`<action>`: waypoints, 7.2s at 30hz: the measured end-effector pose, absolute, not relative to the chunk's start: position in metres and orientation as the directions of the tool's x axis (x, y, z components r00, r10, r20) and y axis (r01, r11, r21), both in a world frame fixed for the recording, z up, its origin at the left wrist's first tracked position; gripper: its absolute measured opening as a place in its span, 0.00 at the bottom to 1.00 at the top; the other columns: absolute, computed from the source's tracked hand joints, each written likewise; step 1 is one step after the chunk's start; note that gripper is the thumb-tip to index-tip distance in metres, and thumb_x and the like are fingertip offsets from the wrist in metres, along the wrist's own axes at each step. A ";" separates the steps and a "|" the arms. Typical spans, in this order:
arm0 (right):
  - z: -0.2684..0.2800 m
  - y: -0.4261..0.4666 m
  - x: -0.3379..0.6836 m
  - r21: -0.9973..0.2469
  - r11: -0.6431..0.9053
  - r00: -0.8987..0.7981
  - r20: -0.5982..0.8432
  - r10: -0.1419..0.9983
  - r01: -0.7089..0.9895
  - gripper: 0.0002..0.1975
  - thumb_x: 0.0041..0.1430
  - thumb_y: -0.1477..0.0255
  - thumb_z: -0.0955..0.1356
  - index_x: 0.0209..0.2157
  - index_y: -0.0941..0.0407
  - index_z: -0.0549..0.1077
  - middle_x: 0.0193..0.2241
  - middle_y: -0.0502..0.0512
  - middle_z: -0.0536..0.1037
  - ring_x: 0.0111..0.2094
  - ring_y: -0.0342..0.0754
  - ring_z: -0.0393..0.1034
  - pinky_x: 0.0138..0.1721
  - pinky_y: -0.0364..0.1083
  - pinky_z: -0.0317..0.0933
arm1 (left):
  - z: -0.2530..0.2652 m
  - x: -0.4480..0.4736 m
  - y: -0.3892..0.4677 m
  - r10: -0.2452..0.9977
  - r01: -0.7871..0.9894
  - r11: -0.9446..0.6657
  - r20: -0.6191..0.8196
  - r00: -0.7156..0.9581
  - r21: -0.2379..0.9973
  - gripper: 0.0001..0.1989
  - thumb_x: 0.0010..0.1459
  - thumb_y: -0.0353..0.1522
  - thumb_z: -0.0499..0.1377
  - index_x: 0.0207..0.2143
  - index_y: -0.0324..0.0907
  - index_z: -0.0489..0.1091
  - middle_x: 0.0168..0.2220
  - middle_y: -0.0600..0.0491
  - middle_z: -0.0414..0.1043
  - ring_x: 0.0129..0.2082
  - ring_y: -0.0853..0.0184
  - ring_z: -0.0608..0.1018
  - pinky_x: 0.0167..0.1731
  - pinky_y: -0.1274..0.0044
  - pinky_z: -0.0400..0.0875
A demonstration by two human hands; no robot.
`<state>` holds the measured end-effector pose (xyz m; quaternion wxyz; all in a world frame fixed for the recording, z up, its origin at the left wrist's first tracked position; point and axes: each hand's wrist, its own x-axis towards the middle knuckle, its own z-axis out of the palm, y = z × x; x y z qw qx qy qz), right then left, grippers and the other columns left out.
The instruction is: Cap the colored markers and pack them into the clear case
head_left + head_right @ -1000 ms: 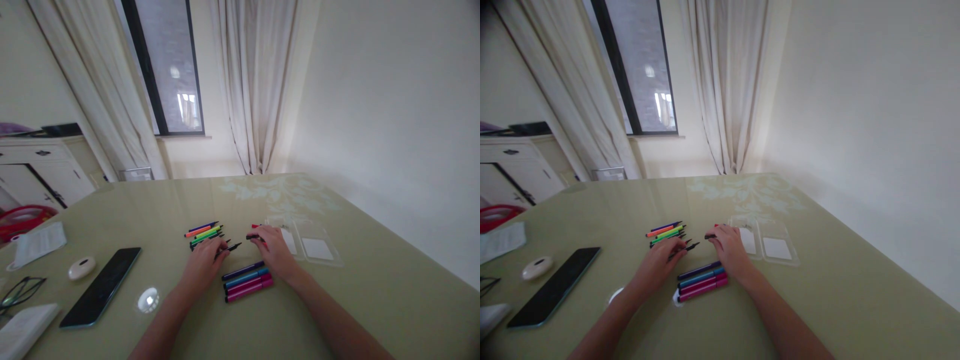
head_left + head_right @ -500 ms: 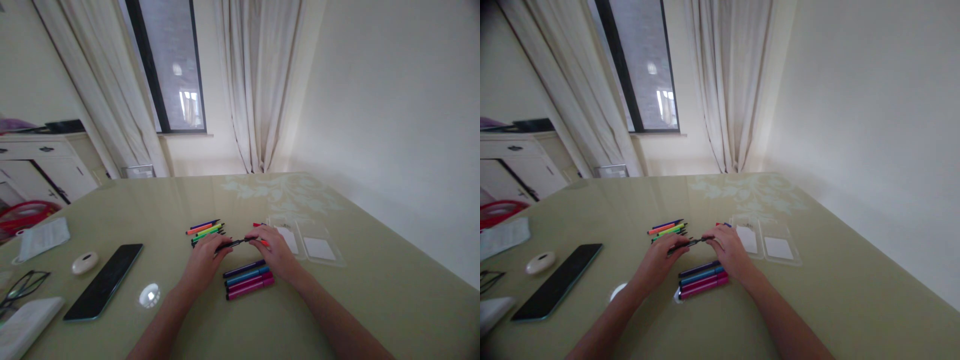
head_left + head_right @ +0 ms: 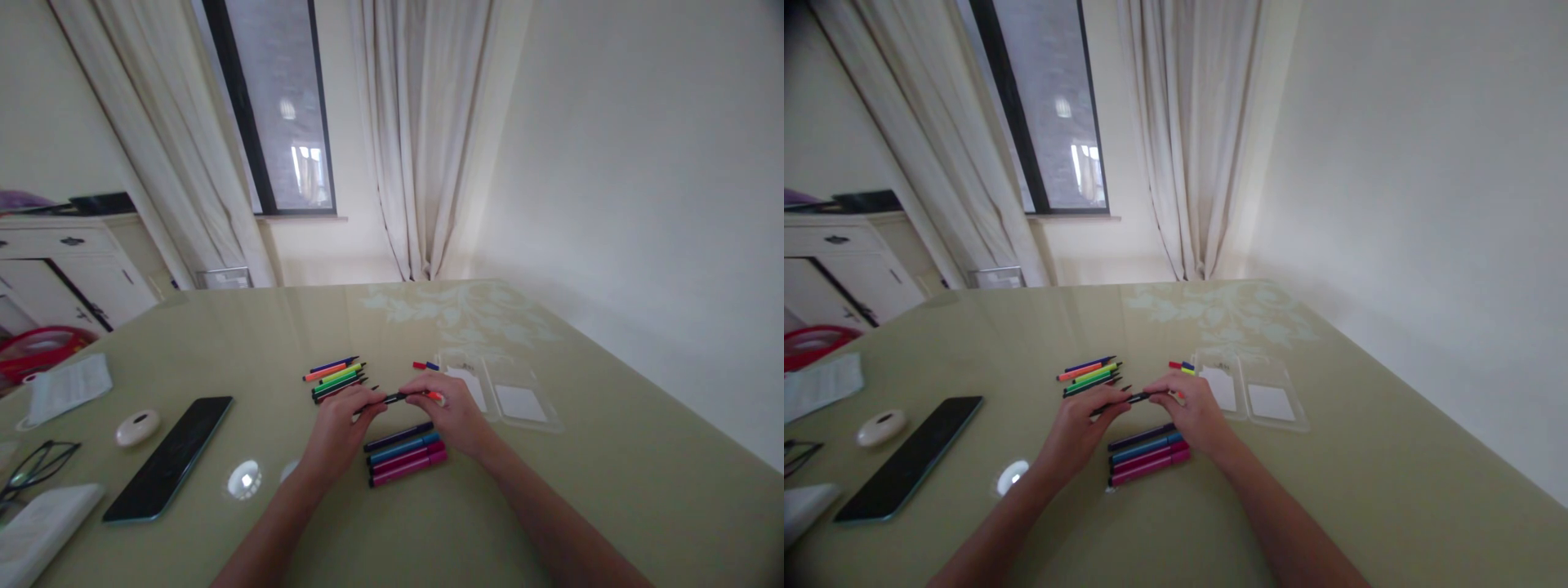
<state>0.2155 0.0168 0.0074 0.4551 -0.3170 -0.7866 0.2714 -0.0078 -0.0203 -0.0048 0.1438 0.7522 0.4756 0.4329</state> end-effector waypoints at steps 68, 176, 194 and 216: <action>0.002 0.043 0.253 -0.382 0.426 -0.318 0.315 0.894 0.820 0.05 0.62 0.71 0.72 0.32 0.55 0.80 0.37 0.55 0.77 0.41 0.51 0.72 0.46 0.48 0.63 | -0.011 -0.001 -0.022 0.912 0.693 -0.397 0.342 0.226 0.601 0.17 0.65 0.44 0.59 0.49 0.45 0.76 0.50 0.46 0.76 0.51 0.55 0.76 0.53 0.64 0.71; -0.009 0.044 0.249 -0.466 0.357 -0.270 0.246 0.931 0.809 0.03 0.56 0.76 0.74 0.31 0.54 0.82 0.37 0.56 0.76 0.42 0.54 0.72 0.44 0.49 0.65 | -0.016 -0.076 0.003 0.957 0.960 0.044 0.263 -0.120 0.276 0.12 0.67 0.33 0.52 0.39 0.45 0.76 0.41 0.47 0.77 0.45 0.54 0.77 0.47 0.67 0.69; 0.009 0.037 0.240 -0.849 0.385 -0.315 0.277 0.908 0.361 0.07 0.60 0.67 0.72 0.36 0.55 0.79 0.39 0.54 0.84 0.33 0.48 0.74 0.36 0.46 0.64 | -0.027 -0.084 0.011 0.980 0.931 -0.008 0.187 -0.065 0.364 0.14 0.66 0.35 0.52 0.38 0.42 0.78 0.41 0.46 0.75 0.45 0.55 0.77 0.49 0.67 0.69; 0.005 0.030 0.230 -0.813 0.457 -0.249 0.388 0.887 0.362 0.06 0.60 0.69 0.72 0.39 0.54 0.81 0.30 0.51 0.80 0.30 0.47 0.70 0.33 0.45 0.62 | -0.010 -0.039 -0.001 0.957 0.533 -0.287 0.258 0.129 0.796 0.15 0.63 0.41 0.57 0.44 0.45 0.80 0.45 0.48 0.81 0.47 0.56 0.80 0.49 0.65 0.72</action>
